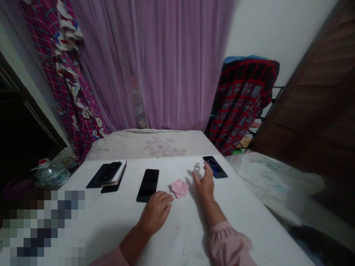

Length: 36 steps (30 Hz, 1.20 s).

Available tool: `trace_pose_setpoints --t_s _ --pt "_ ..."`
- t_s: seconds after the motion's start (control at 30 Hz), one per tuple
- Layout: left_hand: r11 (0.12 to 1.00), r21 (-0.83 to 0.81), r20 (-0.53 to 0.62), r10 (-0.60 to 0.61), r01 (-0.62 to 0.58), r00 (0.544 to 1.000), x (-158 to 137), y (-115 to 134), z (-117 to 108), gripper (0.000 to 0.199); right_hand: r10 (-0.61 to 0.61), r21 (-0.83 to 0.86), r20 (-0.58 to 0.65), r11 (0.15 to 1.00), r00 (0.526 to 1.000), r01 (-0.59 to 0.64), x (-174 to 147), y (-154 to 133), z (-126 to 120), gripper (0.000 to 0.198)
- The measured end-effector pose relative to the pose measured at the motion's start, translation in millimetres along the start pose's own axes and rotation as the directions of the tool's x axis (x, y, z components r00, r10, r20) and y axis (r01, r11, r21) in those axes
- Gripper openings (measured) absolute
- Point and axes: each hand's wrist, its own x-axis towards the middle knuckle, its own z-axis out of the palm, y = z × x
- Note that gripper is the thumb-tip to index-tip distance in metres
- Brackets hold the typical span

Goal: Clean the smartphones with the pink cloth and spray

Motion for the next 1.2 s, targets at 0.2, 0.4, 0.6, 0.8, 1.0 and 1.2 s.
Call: trace_pose_setpoints --t_s 0.2,0.4,0.6,0.8,1.0,1.2 --pt "0.986 0.14 -0.012 0.088 -0.085 0.996 -4 0 6 0.034 0.038 -0.035 0.163 0.999 0.986 -0.033 11 4 7 0.063" --pt "0.957 0.289 0.053 -0.014 -0.002 0.998 17 18 23 0.05 0.051 -0.025 0.127 0.999 0.991 -0.048 3 6 -14 0.057" --pt "0.958 0.272 0.05 -0.105 0.087 0.993 57 3 29 0.021 0.067 0.034 0.119 0.997 0.991 -0.071 -4 8 -12 0.056" --pt "0.995 0.077 -0.097 -0.063 0.071 0.993 87 -8 12 0.023 0.131 0.074 0.103 0.988 0.986 -0.139 -4 12 -3 0.063" --pt "0.981 0.047 -0.041 -0.187 0.189 0.982 86 -14 20 0.036 0.122 0.177 0.195 0.972 0.973 -0.157 -9 7 -14 0.068" --pt "0.992 0.067 -0.043 -0.101 0.104 0.994 33 -1 23 0.042 0.111 0.069 0.255 0.989 0.961 -0.133 -7 2 -12 0.064"
